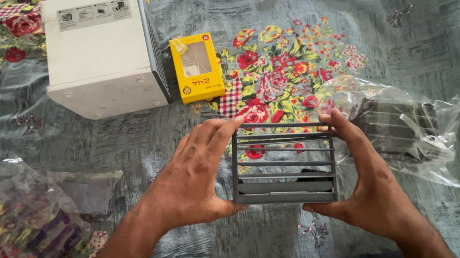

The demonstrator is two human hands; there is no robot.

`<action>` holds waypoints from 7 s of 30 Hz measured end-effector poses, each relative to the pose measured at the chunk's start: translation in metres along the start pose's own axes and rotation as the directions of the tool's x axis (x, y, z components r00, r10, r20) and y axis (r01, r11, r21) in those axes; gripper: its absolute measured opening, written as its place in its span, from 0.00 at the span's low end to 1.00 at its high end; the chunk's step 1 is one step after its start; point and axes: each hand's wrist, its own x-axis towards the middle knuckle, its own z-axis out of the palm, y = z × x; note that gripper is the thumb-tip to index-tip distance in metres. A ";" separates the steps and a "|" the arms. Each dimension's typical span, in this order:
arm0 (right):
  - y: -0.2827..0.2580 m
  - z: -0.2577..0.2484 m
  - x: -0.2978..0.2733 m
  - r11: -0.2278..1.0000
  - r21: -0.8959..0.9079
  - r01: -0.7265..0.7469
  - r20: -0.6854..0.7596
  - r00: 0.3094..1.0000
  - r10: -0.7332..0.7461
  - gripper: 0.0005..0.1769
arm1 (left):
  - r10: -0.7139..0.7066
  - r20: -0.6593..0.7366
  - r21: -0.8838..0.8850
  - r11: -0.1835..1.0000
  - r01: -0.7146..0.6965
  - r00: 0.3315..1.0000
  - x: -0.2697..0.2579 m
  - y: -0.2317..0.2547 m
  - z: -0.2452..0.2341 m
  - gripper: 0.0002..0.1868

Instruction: The person assembles a small electronic device by snapping together gray plastic frame pieces. They insert and secure multiple bars into a rectangular housing, then attach a top frame piece to complete the enclosure.

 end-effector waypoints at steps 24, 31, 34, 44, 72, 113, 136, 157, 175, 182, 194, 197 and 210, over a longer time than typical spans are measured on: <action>0.003 0.001 0.000 0.993 -0.103 0.050 -0.021 0.998 -0.053 0.80 | 0.103 -0.039 0.026 0.994 -0.102 0.994 0.002 -0.008 0.006 0.67; -0.008 0.000 0.003 0.999 -0.012 -0.037 0.036 0.999 0.038 0.81 | 0.115 -0.065 -0.103 0.987 -0.121 0.991 -0.002 -0.004 -0.007 0.67; -0.010 -0.002 0.001 0.999 -0.020 -0.051 0.042 0.998 0.052 0.82 | 0.138 -0.164 -0.035 0.989 -0.146 0.977 -0.001 0.006 -0.008 0.48; -0.015 0.000 0.002 0.996 -0.084 -0.018 0.053 0.998 0.023 0.81 | 0.301 -0.180 0.149 0.949 -0.276 0.936 0.003 0.011 -0.015 0.37; -0.021 0.001 0.004 0.997 -0.068 -0.028 0.071 0.997 0.032 0.81 | 0.413 -0.233 0.201 0.906 -0.372 0.880 0.010 0.010 0.002 0.10; -0.009 -0.004 -0.002 0.995 -0.083 -0.050 -0.118 0.992 0.040 0.77 | -0.190 0.021 0.226 0.957 0.180 0.982 0.008 -0.055 0.080 0.17; -0.043 0.012 -0.052 0.985 0.171 0.031 0.073 0.996 -0.044 0.72 | -0.007 -0.321 0.488 0.856 0.172 0.947 -0.025 -0.048 0.083 0.07; -0.111 0.017 -0.219 0.829 0.538 0.151 0.011 0.982 -0.186 0.76 | -0.275 -0.460 -0.779 0.582 -0.234 0.844 -0.240 0.106 0.037 0.10; -0.092 -0.024 -0.111 0.956 0.075 0.285 0.019 0.958 -0.287 0.69 | -0.154 -0.499 -0.409 0.910 -0.075 0.853 -0.108 0.090 0.021 0.10; -0.050 0.002 -0.034 0.977 -0.089 0.194 0.117 0.976 -0.183 0.69 | -0.244 -0.415 -0.447 0.894 0.037 0.877 -0.036 0.018 0.049 0.11; -0.009 0.029 0.004 0.988 0.004 0.157 0.142 0.977 -0.156 0.62 | -0.215 -0.458 -0.436 0.900 -0.007 0.862 -0.015 -0.006 0.060 0.07; -0.008 0.029 0.002 0.981 -0.072 0.181 0.125 0.977 -0.171 0.59 | -0.253 -0.432 -0.491 0.871 0.010 0.866 -0.013 0.000 0.057 0.08; -0.030 0.050 -0.002 0.936 -0.264 0.235 -0.111 0.956 -0.271 0.17 | -0.341 -0.330 -0.647 0.761 0.052 0.880 -0.015 0.011 0.051 0.09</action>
